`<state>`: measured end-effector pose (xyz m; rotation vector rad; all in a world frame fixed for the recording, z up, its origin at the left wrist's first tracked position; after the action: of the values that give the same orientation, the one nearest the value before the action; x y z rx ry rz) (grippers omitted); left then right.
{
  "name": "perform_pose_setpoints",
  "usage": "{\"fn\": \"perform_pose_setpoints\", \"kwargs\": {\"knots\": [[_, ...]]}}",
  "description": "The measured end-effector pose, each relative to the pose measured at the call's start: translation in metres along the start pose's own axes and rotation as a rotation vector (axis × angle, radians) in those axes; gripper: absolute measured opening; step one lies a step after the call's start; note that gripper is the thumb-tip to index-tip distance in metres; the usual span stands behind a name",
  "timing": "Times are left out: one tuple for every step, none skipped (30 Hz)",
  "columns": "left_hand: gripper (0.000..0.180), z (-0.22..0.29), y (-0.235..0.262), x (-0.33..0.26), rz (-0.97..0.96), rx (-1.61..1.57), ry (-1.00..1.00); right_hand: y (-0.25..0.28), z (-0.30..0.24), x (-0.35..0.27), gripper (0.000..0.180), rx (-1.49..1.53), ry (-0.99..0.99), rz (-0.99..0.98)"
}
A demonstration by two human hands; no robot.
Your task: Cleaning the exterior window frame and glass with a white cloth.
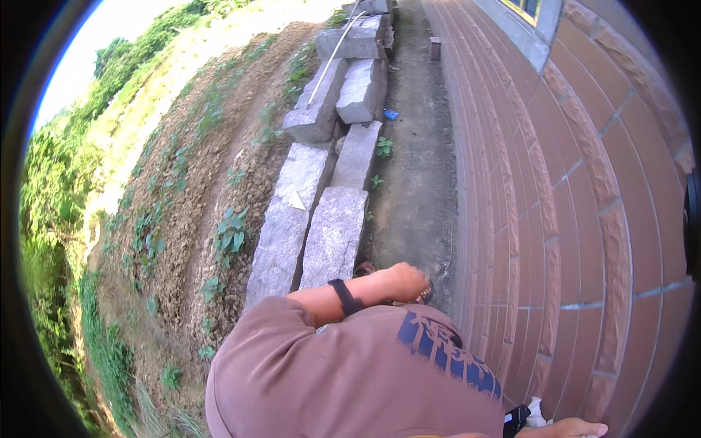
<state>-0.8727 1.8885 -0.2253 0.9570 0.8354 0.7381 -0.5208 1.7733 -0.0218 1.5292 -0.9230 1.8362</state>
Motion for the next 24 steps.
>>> {"fn": "perform_pose_setpoints", "kwargs": {"knots": [[0.02, -0.014, 0.002, 0.011, 0.097, 0.021, 0.03, -0.007, -0.015, 0.001, 0.024, 0.022, -0.019, 0.022], [0.019, -0.02, 0.009, 0.01, 0.131, 0.032, 0.046, -0.012, -0.036, -0.004, 0.025, 0.065, -0.04, 0.021], [0.018, -0.025, 0.016, 0.01, 0.164, 0.042, 0.062, -0.015, -0.053, -0.007, 0.025, 0.129, -0.075, 0.017], [0.018, -0.034, 0.021, 0.015, 0.163, 0.029, 0.093, -0.024, -0.072, -0.013, 0.03, 0.374, -0.056, -0.117], [0.02, -0.035, 0.026, 0.026, 0.138, 0.013, 0.092, -0.027, -0.09, -0.012, 0.035, 0.705, -0.331, -0.103], [0.023, -0.035, 0.029, 0.03, 0.115, -0.006, 0.091, -0.051, -0.105, -0.021, 0.036, 0.786, -0.059, -0.204], [0.023, -0.036, 0.036, 0.036, 0.114, -0.014, 0.108, -0.044, -0.145, 0.001, 0.027, 0.759, 0.085, -0.157], [0.024, -0.036, 0.041, 0.037, 0.114, -0.104, 0.132, -0.048, -0.169, 0.0, 0.026, 0.707, 0.105, -0.158], [0.024, -0.038, 0.044, 0.037, 0.117, -0.196, 0.155, -0.051, -0.19, -0.003, 0.026, 0.655, 0.126, -0.157], [0.024, -0.047, 0.044, 0.036, 0.123, -0.212, 0.174, -0.053, -0.203, -0.004, 0.026, 0.677, 0.137, -0.152], [0.021, -0.059, 0.044, 0.034, 0.187, -0.235, 0.171, -0.056, -0.216, -0.005, 0.026, 0.688, 0.14, -0.174], [0.019, -0.062, 0.045, 0.045, 0.276, -0.265, 0.171, -0.072, -0.231, -0.001, 0.025, 0.707, 0.146, -0.171], [0.019, -0.07, 0.044, 0.042, 0.28, -0.28, 0.193, -0.073, -0.242, 0.001, 0.025, 0.731, 0.158, -0.169], [0.019, -0.078, 0.042, 0.04, 0.264, -0.287, 0.245, -0.074, -0.252, 0.005, 0.027, 0.735, 0.186, -0.158], [0.019, -0.087, 0.044, 0.046, 0.264, -0.292, 0.304, -0.083, -0.269, 0.009, 0.028, 0.75, 0.207, -0.132], [0.019, -0.098, 0.05, 0.05, 0.278, -0.298, 0.316, -0.088, -0.283, 0.012, 0.028, 0.765, 0.208, -0.12], [0.022, -0.108, 0.056, 0.054, 0.252, -0.345, 0.328, -0.094, -0.295, 0.015, 0.034, 0.65, 0.21, -0.149], [0.026, -0.11, 0.056, 0.048, 0.21, -0.398, 0.344, -0.097, -0.297, 0.017, 0.04, 0.537, 0.222, -0.192], [0.026, -0.125, 0.063, 0.053, 0.231, -0.389, 0.357, -0.103, -0.313, 0.018, 0.04, 0.553, 0.204, -0.181], [0.026, -0.14, 0.071, 0.059, 0.246, -0.389, 0.362, -0.111, -0.329, 0.019, 0.042, 0.499, 0.218, -0.245], [0.027, -0.138, 0.071, 0.055, 0.239, -0.406, 0.371, -0.117, -0.33, 0.022, 0.045, 0.445, 0.257, -0.322], [0.026, -0.162, 0.08, 0.062, 0.304, -0.356, 0.356, -0.118, -0.354, 0.022, 0.049, 0.4, 0.214, -0.503], [0.025, -0.172, 0.086, 0.063, 0.292, -0.337, 0.374, -0.116, -0.379, 0.027, 0.049, 0.407, 0.166, -0.5], [0.024, -0.167, 0.081, 0.059, 0.297, -0.378, 0.386, -0.11, -0.382, 0.042, 0.03, 0.573, 0.241, -0.204]]}}
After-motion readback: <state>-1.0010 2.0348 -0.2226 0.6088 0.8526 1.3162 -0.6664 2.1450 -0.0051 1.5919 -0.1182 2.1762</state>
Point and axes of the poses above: each hand's wrist, its own x-axis towards the middle knuckle, its own y-axis out of the back of the hand, z = x × y, the point moved 2 cm from there along x, towards the middle knuckle, and after that the axes turned 7 degrees about z, right-handed, at the moved point
